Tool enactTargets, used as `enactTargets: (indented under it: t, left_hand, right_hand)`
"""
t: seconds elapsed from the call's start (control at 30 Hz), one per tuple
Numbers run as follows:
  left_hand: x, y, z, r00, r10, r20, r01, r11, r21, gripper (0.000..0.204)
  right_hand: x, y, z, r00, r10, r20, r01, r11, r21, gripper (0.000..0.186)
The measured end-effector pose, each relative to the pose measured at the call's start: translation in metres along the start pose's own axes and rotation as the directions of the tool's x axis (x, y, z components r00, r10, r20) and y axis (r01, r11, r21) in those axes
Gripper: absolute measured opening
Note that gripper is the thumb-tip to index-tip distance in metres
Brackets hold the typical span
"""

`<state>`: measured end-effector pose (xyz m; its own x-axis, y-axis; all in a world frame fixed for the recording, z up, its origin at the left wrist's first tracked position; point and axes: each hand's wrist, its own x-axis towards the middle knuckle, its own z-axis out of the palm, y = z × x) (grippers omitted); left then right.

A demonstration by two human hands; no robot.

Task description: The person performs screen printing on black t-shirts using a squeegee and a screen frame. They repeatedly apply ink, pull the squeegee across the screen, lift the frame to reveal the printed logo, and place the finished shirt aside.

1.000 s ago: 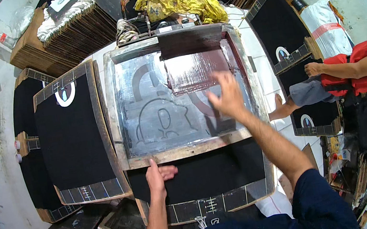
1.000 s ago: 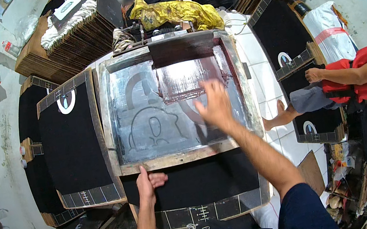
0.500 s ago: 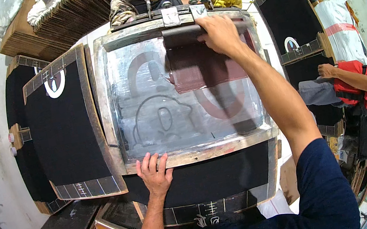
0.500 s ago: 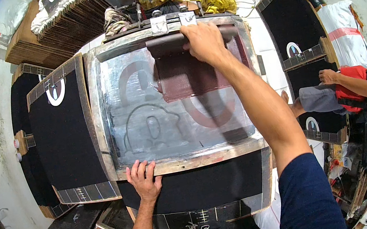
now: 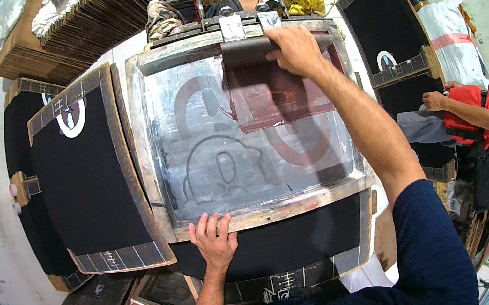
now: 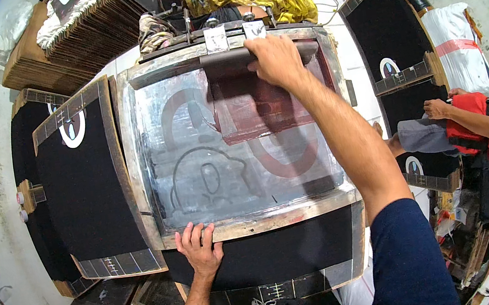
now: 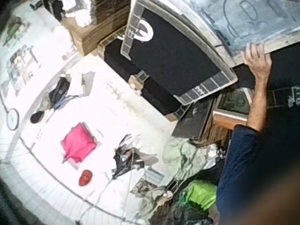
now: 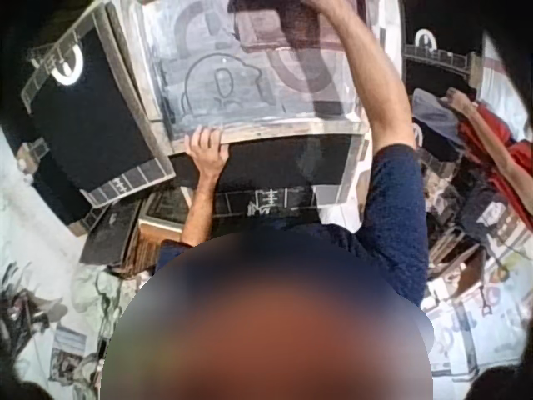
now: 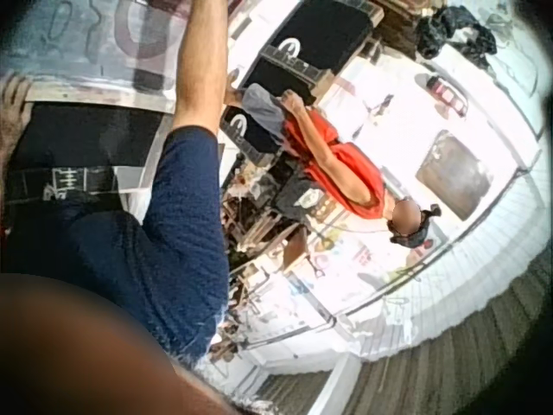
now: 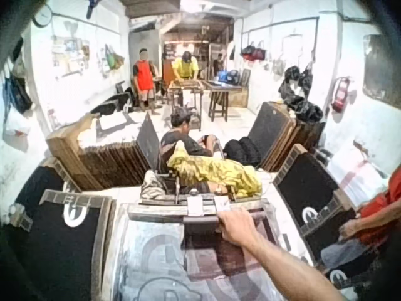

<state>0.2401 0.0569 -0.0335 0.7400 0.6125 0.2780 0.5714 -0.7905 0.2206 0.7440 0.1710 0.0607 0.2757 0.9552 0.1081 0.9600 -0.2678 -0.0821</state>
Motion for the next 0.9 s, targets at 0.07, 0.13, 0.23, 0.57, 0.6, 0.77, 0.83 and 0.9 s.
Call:
enactTargets:
  t: [0.07, 0.13, 0.23, 0.57, 0.6, 0.77, 0.83, 0.9]
  left_hand:
    - [0.000, 0.000, 0.000, 1.000, -0.015, 0.016, 0.015, 1.000, 0.001, 0.050]
    - [0.001, 0.000, 0.000, 1.000, -0.010, 0.001, 0.010, 1.000, 0.010, 0.049]
    - [0.003, 0.001, -0.001, 1.000, -0.012, 0.009, 0.011, 1.000, 0.009, 0.048]
    - [0.003, 0.001, -0.001, 1.000, -0.025, 0.004, 0.025, 1.000, -0.009, 0.046]
    - [0.002, 0.001, -0.001, 1.000, -0.026, 0.017, 0.026, 1.000, 0.004, 0.045]
    - [0.003, 0.001, -0.002, 1.000, -0.017, 0.004, 0.017, 1.000, -0.013, 0.042]
    - [0.004, 0.001, -0.003, 1.000, -0.016, -0.001, 0.016, 1.000, -0.024, 0.042]
    - [0.004, 0.001, -0.003, 1.000, -0.017, 0.001, 0.017, 1.000, -0.021, 0.042]
  right_hand:
    - [0.010, -0.002, -0.003, 0.998, 0.062, 0.000, -0.062, 0.997, 0.040, 0.038]
    - [-0.008, -0.014, 0.000, 0.992, 0.027, -0.121, -0.033, 0.999, -0.044, 0.033]
    - [-0.069, -0.044, 0.018, 0.944, -0.025, -0.328, -0.016, 0.993, -0.121, 0.027]
    - [-0.001, -0.003, 0.033, 0.947, -0.025, -0.321, -0.001, 0.997, -0.080, 0.026]
    - [0.001, -0.003, 0.035, 0.938, -0.008, -0.347, -0.027, 0.995, -0.095, 0.026]
    - [-0.058, -0.036, 0.021, 0.961, 0.019, -0.275, -0.047, 0.994, -0.098, 0.026]
    - [-0.097, -0.060, 0.006, 0.978, 0.044, -0.204, -0.057, 0.997, -0.057, 0.026]
    - [-0.108, -0.063, -0.007, 0.996, 0.092, -0.018, -0.093, 0.996, -0.007, 0.028]
